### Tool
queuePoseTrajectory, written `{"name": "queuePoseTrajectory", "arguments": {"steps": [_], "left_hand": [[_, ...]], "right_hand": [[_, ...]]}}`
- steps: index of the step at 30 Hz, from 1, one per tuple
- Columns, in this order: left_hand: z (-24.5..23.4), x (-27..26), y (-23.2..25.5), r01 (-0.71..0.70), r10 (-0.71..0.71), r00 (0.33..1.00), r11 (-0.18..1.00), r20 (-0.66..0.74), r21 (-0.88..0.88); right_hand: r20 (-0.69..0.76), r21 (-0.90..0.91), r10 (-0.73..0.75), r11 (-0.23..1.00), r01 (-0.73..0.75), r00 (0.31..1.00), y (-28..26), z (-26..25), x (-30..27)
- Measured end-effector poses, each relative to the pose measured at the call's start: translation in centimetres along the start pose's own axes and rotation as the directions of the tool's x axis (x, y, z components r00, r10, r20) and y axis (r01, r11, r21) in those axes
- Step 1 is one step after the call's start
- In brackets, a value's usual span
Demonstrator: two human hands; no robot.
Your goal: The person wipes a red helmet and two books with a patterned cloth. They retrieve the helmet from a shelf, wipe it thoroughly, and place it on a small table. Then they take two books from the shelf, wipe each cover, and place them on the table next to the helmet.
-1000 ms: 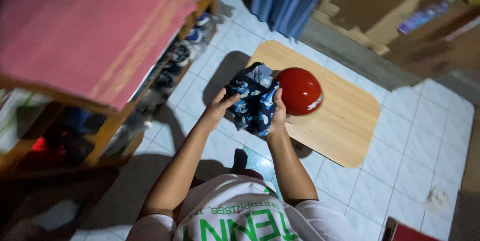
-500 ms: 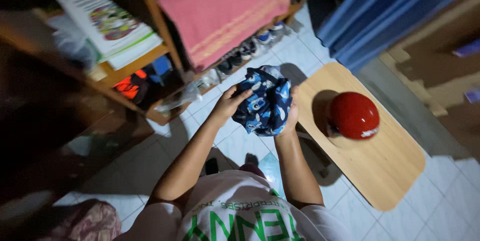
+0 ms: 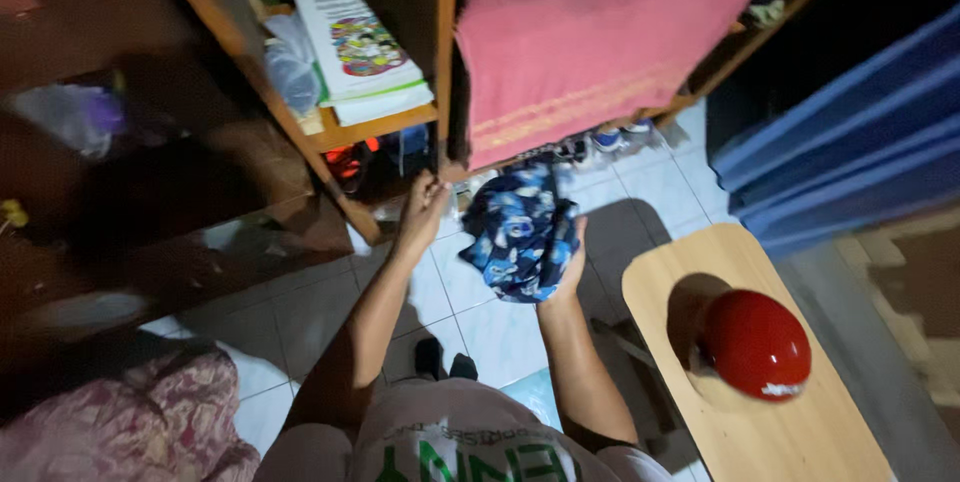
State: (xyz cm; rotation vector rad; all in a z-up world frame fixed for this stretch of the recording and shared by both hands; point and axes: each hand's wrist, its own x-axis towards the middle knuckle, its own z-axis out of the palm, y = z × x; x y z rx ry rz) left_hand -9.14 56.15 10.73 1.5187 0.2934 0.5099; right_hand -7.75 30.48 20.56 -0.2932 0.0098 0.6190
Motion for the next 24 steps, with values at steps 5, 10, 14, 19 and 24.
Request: {"name": "queuePoseTrajectory", "arguments": {"steps": [5, 10, 14, 19, 24], "left_hand": [[-5.2, 3.9, -3.5, 0.055, -0.027, 0.975, 0.991, -0.221, 0.124], [-9.8, 10.3, -4.5, 0.119, -0.031, 0.953, 0.953, -0.301, 0.28], [-12.4, 16.1, -4.5, -0.043, 0.232, 0.922, 0.858, -0.31, 0.512], [-14.0, 20.6, -4.6, -0.154, 0.384, 0.865, 0.817, -0.324, 0.556], [-13.5, 22.8, -5.2, 0.124, -0.017, 0.932, 0.954, -0.363, 0.274]], "right_hand": [[-0.093, -0.054, -0.025, 0.998, 0.02, 0.995, 1.9, -3.8, 1.6], [-0.072, -0.062, -0.085, 0.995, 0.081, 0.994, 3.2, -2.8, 3.6], [-0.118, -0.112, -0.085, 0.991, 0.071, 0.989, 4.9, 2.4, 5.3], [-0.051, 0.005, -0.094, 0.996, 0.094, 0.994, 10.0, 6.1, 8.8], [-0.097, -0.021, -0.12, 0.993, 0.119, 0.988, 14.4, 7.1, 10.1]]}}
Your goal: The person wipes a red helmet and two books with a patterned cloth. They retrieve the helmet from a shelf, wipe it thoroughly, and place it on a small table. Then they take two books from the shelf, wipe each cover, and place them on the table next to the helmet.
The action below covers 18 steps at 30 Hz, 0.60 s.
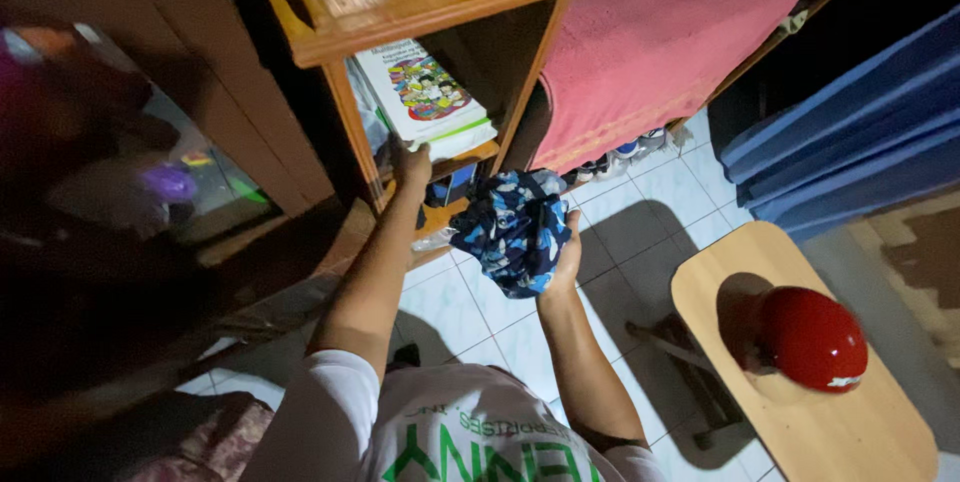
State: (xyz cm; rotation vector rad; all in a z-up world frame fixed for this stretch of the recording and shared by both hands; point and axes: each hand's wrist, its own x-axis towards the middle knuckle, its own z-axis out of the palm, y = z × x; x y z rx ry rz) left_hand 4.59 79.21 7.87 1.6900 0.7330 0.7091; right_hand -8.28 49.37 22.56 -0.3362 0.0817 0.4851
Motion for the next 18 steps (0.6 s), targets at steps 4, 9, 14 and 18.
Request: {"name": "queuePoseTrajectory", "arguments": {"steps": [4, 9, 14, 18], "left_hand": [[1.0, 1.1, 0.4, 0.517, -0.45, 0.854, 0.689, 0.261, -0.508], [0.4, 3.8, 1.3, 0.587, -0.513, 0.777, 0.381, 0.365, -0.714], [0.7, 5.1, 2.2, 0.698, -0.593, 0.712, 0.538, 0.377, -0.473], [1.4, 5.8, 2.6, 0.557, -0.487, 0.83, 0.756, 0.273, -0.343]], "right_hand": [[-0.143, -0.024, -0.034, 0.999, 0.031, 0.989, 1.4, -0.1, 0.1], [-0.066, 0.038, -0.006, 0.999, 0.008, 0.998, 0.9, -0.6, 0.2], [-0.1, -0.009, 0.003, 1.0, -0.004, 0.995, -0.1, 0.2, 0.3], [-0.113, -0.042, 0.019, 0.999, -0.024, 0.993, -1.3, 0.9, -1.3]]}}
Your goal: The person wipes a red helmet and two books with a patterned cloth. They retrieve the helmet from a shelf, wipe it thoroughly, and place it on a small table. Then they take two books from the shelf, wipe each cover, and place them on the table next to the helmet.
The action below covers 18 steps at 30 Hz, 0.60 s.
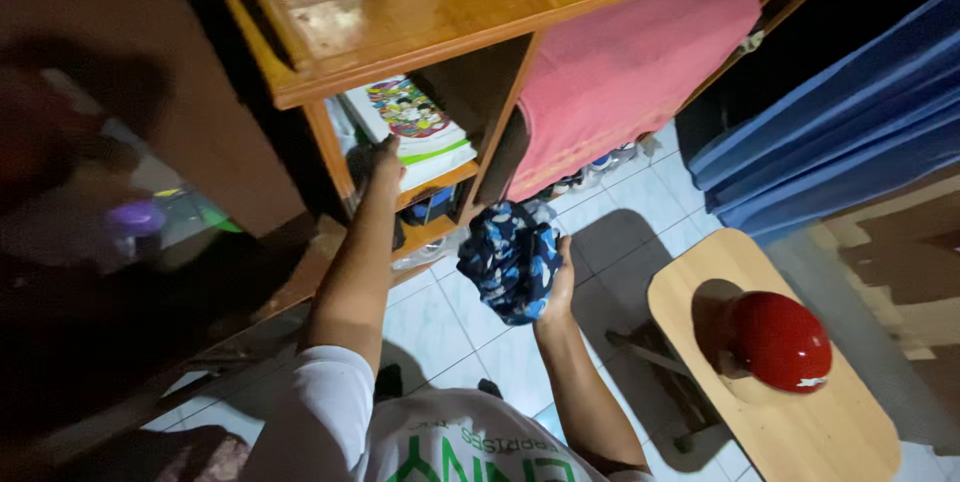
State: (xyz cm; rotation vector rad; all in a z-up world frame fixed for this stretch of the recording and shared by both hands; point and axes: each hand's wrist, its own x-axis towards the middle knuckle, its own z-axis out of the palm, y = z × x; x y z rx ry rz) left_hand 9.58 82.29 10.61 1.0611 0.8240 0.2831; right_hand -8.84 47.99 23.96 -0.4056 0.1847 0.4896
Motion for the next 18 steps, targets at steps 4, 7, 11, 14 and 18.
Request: {"name": "queuePoseTrajectory", "arguments": {"steps": [4, 7, 11, 14, 18], "left_hand": [[0.3, -0.7, -1.0, -0.275, 0.286, 0.953, 0.955, -0.095, 0.114], [0.7, -2.9, -2.2, -0.54, 0.543, 0.833, 0.839, -0.103, 0.062], [-0.3, -8.6, -3.7, -0.451, 0.451, 0.893, 0.892, -0.005, -0.023], [-1.6, -12.4, -3.0, -0.423, 0.423, 0.906, 0.901, -0.012, -0.095], [-5.3, -14.5, -2.7, -0.244, 0.255, 0.967, 0.929, 0.003, -0.279]], "right_hand": [[-0.123, -0.046, -0.023, 0.999, 0.017, 0.992, -2.3, -1.6, -1.0], [0.049, 0.028, -0.017, 0.999, 0.016, 0.999, -3.8, -3.7, -0.8], [-0.001, -0.008, -0.025, 1.0, 0.025, 1.0, -4.2, -4.8, 0.3], [0.051, 0.046, -0.022, 0.999, 0.02, 0.998, -4.3, -4.0, 0.9], [0.109, 0.049, -0.027, 0.999, 0.022, 0.994, -4.3, -3.2, 1.5]]}}
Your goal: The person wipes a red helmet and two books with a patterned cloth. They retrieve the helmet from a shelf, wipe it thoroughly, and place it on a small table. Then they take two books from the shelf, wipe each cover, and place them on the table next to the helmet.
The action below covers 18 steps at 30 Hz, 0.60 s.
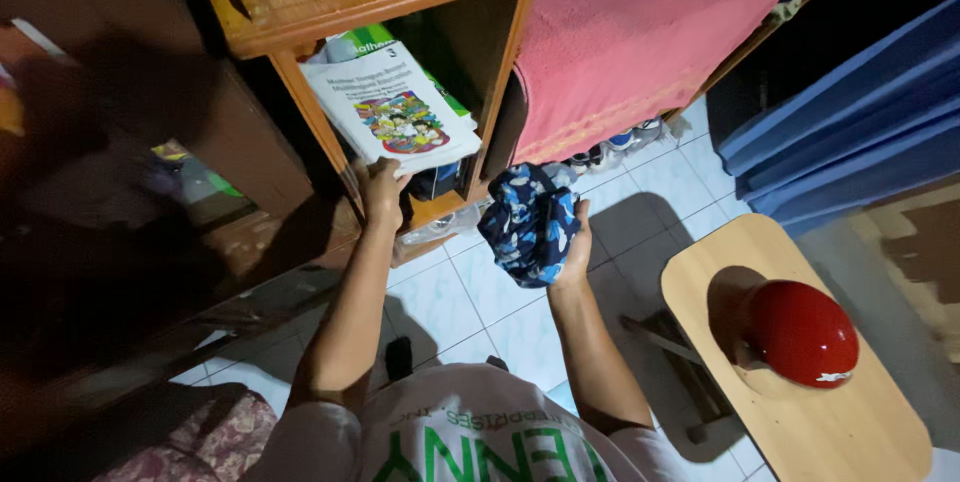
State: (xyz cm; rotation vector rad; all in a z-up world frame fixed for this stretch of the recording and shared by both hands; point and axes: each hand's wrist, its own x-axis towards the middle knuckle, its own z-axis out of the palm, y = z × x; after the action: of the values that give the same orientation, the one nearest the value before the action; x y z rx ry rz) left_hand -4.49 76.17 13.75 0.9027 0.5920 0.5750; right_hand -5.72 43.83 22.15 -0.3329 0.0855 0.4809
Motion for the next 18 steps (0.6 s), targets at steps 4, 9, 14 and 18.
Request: {"name": "queuePoseTrajectory", "arguments": {"steps": [4, 9, 14, 18], "left_hand": [[-2.0, -1.2, -0.8, -0.07, 0.068, 0.997, 0.996, 0.039, 0.056], [-1.6, -3.3, 0.0, -0.049, 0.051, 0.997, 0.998, 0.054, -0.035], [-1.3, -10.4, 4.9, -0.197, 0.166, 0.974, 0.958, 0.156, 0.209], [-3.2, -13.8, 7.2, -0.097, 0.022, 0.955, 0.966, 0.295, 0.241]], "right_hand": [[0.064, 0.083, 0.039, 0.996, -0.044, 0.997, 0.3, 0.1, 0.5], [0.018, 0.042, 0.024, 0.999, -0.025, 1.0, -0.5, 2.8, -0.6], [0.147, -0.061, 0.02, 0.998, -0.011, 0.989, -1.9, 9.1, -2.5], [0.176, -0.237, 0.023, 0.971, 0.02, 0.984, -0.4, 10.0, -1.4]]}}
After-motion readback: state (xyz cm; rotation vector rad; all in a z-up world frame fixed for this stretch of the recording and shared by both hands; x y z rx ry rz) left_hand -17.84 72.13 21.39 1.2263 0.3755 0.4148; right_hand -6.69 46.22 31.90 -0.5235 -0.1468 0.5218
